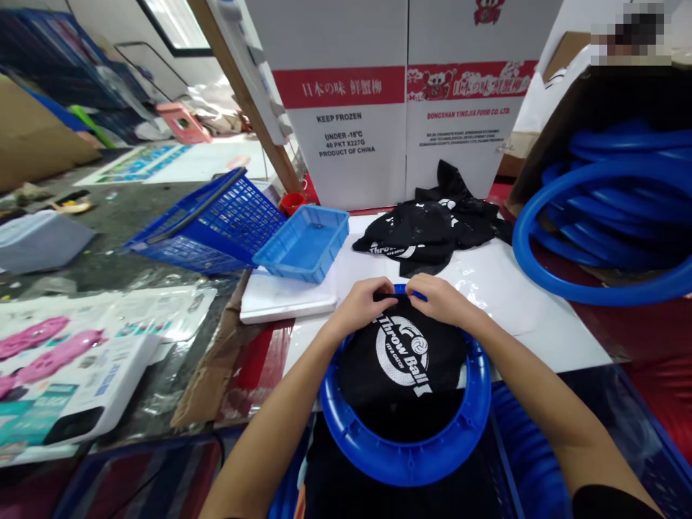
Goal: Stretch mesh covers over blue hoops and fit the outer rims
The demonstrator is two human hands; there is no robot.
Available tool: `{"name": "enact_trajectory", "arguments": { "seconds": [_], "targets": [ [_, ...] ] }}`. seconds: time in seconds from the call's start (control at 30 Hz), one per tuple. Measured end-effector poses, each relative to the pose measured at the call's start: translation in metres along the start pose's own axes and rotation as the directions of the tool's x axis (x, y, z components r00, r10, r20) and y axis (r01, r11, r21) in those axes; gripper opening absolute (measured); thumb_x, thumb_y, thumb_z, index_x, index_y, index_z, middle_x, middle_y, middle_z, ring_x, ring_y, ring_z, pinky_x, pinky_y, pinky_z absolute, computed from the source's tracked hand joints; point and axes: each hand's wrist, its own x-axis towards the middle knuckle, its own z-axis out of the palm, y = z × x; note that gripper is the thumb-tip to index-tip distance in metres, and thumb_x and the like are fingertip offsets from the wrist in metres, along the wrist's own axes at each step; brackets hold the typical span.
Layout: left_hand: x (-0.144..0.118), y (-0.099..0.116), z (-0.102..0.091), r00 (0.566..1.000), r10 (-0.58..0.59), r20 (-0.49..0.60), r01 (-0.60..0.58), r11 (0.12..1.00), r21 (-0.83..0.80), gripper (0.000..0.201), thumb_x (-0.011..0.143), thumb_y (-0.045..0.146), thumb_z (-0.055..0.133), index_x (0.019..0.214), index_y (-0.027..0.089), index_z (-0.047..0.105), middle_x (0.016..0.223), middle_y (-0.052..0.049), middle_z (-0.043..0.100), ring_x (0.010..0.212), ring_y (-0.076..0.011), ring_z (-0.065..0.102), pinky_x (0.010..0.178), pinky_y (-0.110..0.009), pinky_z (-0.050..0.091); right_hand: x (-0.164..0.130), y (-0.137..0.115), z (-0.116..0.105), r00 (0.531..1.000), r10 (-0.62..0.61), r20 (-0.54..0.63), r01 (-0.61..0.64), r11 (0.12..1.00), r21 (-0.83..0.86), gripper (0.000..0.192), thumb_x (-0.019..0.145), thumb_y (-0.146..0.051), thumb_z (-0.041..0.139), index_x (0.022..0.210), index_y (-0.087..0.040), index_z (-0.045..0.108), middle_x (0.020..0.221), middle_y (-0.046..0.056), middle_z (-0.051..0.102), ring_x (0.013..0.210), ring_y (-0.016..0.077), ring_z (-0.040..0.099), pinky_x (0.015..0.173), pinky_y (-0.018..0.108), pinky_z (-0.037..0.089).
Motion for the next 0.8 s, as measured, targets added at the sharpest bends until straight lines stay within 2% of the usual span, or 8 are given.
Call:
{"name": "enact_trajectory", "arguments": {
  "seconds": [0.1, 0.17, 0.33, 0.43, 0.5, 0.63, 0.8],
  "targets": [
    [0.000, -0.001, 0.002, 0.999, 0.023, -0.035, -0.021, 0.999, 0.050, 0.008, 0.089, 0.028, 0.068, 0.086, 0.021, 0.067, 0.085, -0.002, 0.074, 0.082, -0.0214, 0.068, 0.079, -0.035, 0.054, -0.004, -0.006, -0.001, 1.000, 0.009, -0.008, -0.011, 0.989, -0.147, 0.013, 0.096, -0.011, 0.059, 0.092, -0.021, 0.066, 0.090, 0.006, 0.069, 0.088, 0.0208, 0.061, 0.073, 0.030, 0.045],
    [0.000, 0.000, 0.003, 0.999, 0.033, -0.040, -0.030, 0.998, 0.060, 0.008, 0.090, 0.028, 0.067, 0.087, 0.021, 0.067, 0.085, -0.002, 0.074, 0.082, -0.0213, 0.068, 0.079, -0.035, 0.054, -0.006, -0.008, -0.002, 0.999, 0.029, -0.024, -0.033, 0.985, -0.171, 0.013, 0.098, -0.013, 0.059, 0.094, -0.021, 0.068, 0.091, 0.006, 0.071, 0.089, 0.0208, 0.062, 0.073, 0.029, 0.044],
    [0.000, -0.002, 0.004, 0.997, 0.055, -0.054, -0.053, 0.997, 0.048, 0.001, 0.090, 0.021, 0.065, 0.090, 0.021, 0.064, 0.083, -0.001, 0.071, 0.080, -0.0204, 0.067, 0.078, -0.035, 0.056, -0.006, -0.004, -0.005, 0.996, 0.094, -0.004, -0.094, 0.994, -0.054, 0.018, 0.096, -0.009, 0.062, 0.097, -0.022, 0.074, 0.095, 0.004, 0.076, 0.088, 0.0191, 0.067, 0.076, 0.029, 0.048],
    [-0.001, -0.004, 0.006, 0.991, 0.136, -0.005, -0.135, 0.983, 0.121, 0.012, 0.093, 0.014, 0.058, 0.090, 0.020, 0.068, 0.089, -0.003, 0.068, 0.086, -0.0204, 0.066, 0.083, -0.036, 0.056, -0.004, -0.001, -0.006, 0.993, 0.115, 0.005, -0.115, 0.992, 0.050, 0.020, 0.094, -0.007, 0.063, 0.095, -0.020, 0.078, 0.093, 0.004, 0.078, 0.086, 0.0189, 0.071, 0.080, 0.030, 0.051],
    [-0.002, -0.006, 0.008, 0.982, 0.183, 0.042, -0.188, 0.967, 0.173, 0.022, 0.097, 0.012, 0.054, 0.098, 0.020, 0.073, 0.097, -0.005, 0.067, 0.091, -0.0203, 0.066, 0.086, -0.036, 0.056, -0.003, -0.001, -0.008, 0.992, 0.127, -0.004, -0.126, 0.988, 0.087, 0.021, 0.092, -0.005, 0.064, 0.095, -0.019, 0.079, 0.093, 0.004, 0.080, 0.086, 0.0196, 0.072, 0.082, 0.032, 0.053],
    [-0.004, -0.010, 0.010, 0.975, 0.205, 0.091, -0.221, 0.944, 0.245, 0.032, 0.101, 0.011, 0.051, 0.116, 0.022, 0.076, 0.106, -0.007, 0.063, 0.096, -0.0207, 0.066, 0.086, -0.035, 0.057, -0.003, -0.002, -0.010, 0.991, 0.135, -0.001, -0.134, 0.988, 0.081, 0.023, 0.093, -0.006, 0.063, 0.097, -0.019, 0.081, 0.093, 0.005, 0.081, 0.086, 0.0202, 0.073, 0.084, 0.033, 0.055],
    [-0.005, -0.012, 0.013, 0.975, 0.202, 0.093, -0.220, 0.934, 0.283, 0.034, 0.101, 0.012, 0.050, 0.120, 0.023, 0.075, 0.109, -0.007, 0.062, 0.097, -0.0209, 0.065, 0.088, -0.037, 0.058, -0.004, 0.000, -0.005, 0.992, 0.128, -0.019, -0.127, 0.992, 0.018, 0.022, 0.093, -0.006, 0.064, 0.099, -0.019, 0.081, 0.094, 0.007, 0.080, 0.088, 0.0215, 0.073, 0.084, 0.034, 0.056]
  ]
}}
